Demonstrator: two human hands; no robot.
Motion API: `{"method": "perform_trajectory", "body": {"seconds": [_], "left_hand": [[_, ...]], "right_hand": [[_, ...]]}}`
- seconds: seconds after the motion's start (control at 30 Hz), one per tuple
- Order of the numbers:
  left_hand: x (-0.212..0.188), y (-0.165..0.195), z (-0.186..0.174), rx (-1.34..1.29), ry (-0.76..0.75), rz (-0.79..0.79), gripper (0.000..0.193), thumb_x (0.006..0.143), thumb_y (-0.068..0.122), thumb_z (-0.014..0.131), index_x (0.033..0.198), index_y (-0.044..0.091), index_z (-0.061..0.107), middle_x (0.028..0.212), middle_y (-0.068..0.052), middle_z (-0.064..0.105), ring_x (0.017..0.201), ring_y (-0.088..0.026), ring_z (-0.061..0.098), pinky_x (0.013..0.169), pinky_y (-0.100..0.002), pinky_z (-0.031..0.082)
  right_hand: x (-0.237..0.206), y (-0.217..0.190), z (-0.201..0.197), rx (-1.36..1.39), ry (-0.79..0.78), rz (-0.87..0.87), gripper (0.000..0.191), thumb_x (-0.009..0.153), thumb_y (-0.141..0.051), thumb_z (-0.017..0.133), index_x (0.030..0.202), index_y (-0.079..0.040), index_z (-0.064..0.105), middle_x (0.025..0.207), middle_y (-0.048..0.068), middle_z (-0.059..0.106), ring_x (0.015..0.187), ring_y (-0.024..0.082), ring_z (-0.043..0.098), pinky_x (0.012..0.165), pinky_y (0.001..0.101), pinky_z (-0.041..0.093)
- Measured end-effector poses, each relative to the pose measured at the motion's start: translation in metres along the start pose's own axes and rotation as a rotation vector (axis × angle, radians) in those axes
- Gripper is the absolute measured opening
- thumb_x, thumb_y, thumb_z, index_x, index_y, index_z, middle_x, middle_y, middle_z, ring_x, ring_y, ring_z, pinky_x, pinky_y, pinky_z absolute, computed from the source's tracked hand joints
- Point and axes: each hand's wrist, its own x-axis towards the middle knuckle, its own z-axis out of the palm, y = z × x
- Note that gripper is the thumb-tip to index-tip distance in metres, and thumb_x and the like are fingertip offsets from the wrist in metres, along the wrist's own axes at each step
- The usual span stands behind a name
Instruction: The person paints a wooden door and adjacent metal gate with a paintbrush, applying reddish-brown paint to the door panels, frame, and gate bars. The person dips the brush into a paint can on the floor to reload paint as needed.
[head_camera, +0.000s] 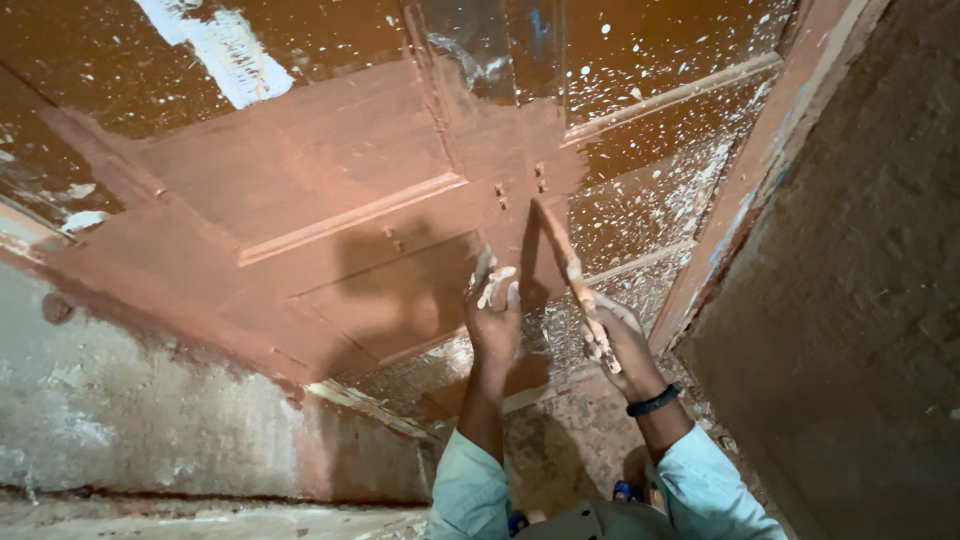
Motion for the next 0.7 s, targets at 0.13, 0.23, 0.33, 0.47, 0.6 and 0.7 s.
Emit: {"method": "perform_trajectory", "body": {"seconds": [0.13,0.23,0.33,0.47,0.6,0.7], "left_hand": [[-0.003,0.009,0.007,0.269,-0.068,0.126,0.026,0.085,-0.003,0.071,0.111,0.001,0.073,0.153,-0.011,0.055,0.122,-0.029,0.064,0.105,-0.038,0.051],[-0.005,0.013,0.014,0.300,-0.042,0.207,0.029,0.082,-0.006,0.072,0.111,0.000,0.073,0.150,-0.013,0.056,0.122,-0.033,0.061,0.105,-0.041,0.049],[-0.008,0.011,0.021,0.133,-0.079,0.018,0.035,0.085,-0.006,0.067,0.119,0.000,0.069,0.141,-0.013,0.062,0.112,-0.029,0.067,0.100,-0.039,0.054],[-0.003,0.001,0.023,0.128,-0.155,-0.011,0.030,0.085,0.001,0.071,0.116,0.002,0.069,0.131,-0.013,0.069,0.104,-0.026,0.073,0.097,-0.037,0.057],[-0.006,-0.004,0.024,0.269,-0.052,0.217,0.022,0.089,-0.003,0.071,0.110,0.001,0.073,0.131,-0.015,0.070,0.119,-0.031,0.068,0.106,-0.040,0.052],[-0.009,-0.001,0.024,0.351,-0.048,0.256,0.029,0.083,-0.003,0.073,0.111,0.001,0.073,0.129,-0.019,0.070,0.121,-0.036,0.064,0.105,-0.041,0.049]], "right_hand": [[-0.002,-0.007,-0.012,-0.401,0.179,-0.188,0.051,0.097,-0.016,0.060,0.146,-0.002,0.055,0.068,-0.003,0.058,0.049,0.003,0.049,0.041,0.0195,0.039],[0.009,-0.004,-0.024,-0.537,0.189,-0.261,0.054,0.096,-0.014,0.060,0.148,-0.003,0.053,0.072,-0.004,0.061,0.053,0.003,0.049,0.043,0.0198,0.040],[0.020,0.004,-0.042,-0.624,0.180,-0.162,0.050,0.097,-0.015,0.062,0.144,-0.001,0.056,0.071,-0.004,0.059,0.052,0.005,0.047,0.043,0.0220,0.037],[0.025,0.024,-0.068,-0.692,0.244,0.150,0.044,0.097,-0.020,0.061,0.139,-0.007,0.058,0.061,0.001,0.053,0.045,0.011,0.043,0.038,0.0269,0.034],[0.020,0.040,-0.083,-0.612,0.210,0.200,0.033,0.100,-0.019,0.062,0.118,0.009,0.067,0.065,0.001,0.054,0.048,0.010,0.045,0.039,0.0275,0.035],[0.023,0.036,-0.086,-0.582,0.211,0.128,0.032,0.103,-0.021,0.061,0.110,0.010,0.067,0.067,0.000,0.055,0.051,0.008,0.049,0.042,0.0253,0.040]]}}
